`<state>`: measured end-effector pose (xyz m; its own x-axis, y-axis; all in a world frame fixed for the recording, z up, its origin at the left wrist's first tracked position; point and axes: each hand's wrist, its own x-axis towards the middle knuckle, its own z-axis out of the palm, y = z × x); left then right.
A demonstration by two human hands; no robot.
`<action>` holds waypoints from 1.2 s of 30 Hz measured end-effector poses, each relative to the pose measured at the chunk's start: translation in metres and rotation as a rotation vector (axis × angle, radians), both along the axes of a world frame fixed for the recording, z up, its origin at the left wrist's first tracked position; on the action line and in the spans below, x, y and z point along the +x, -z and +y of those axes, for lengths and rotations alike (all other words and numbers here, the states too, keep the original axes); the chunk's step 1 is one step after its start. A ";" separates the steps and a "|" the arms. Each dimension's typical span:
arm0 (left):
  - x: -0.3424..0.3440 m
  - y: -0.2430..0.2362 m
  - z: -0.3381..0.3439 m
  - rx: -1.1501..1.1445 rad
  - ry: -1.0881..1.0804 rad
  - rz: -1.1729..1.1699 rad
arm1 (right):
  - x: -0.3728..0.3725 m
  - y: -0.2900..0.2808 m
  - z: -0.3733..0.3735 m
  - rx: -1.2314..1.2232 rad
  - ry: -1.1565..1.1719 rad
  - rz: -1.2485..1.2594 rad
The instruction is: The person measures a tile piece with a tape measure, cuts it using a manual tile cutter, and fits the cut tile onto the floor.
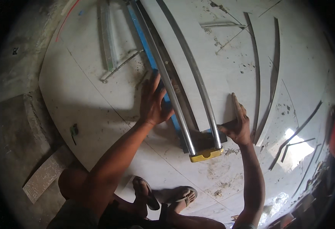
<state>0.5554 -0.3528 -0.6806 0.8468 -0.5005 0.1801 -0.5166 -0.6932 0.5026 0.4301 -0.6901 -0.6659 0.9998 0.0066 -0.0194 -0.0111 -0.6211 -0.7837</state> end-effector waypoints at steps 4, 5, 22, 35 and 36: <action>0.001 0.006 0.009 -0.042 -0.018 -0.038 | 0.003 -0.002 0.006 0.024 0.001 0.088; -0.001 0.006 0.010 -0.024 -0.015 -0.036 | 0.004 -0.002 0.006 0.026 -0.009 0.084; 0.005 0.030 0.011 -0.014 0.047 -0.162 | 0.000 0.015 0.003 0.067 -0.005 -0.080; 0.006 0.028 0.007 -0.032 0.076 -0.195 | -0.003 0.022 0.002 -0.051 0.030 -0.094; 0.006 0.030 0.010 -0.027 0.076 -0.196 | -0.002 0.021 0.003 -0.068 0.036 -0.105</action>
<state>0.5614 -0.3432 -0.7102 0.7541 -0.5545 0.3519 -0.6568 -0.6361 0.4050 0.4283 -0.6873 -0.6870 0.9959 -0.0272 0.0858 0.0451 -0.6738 -0.7375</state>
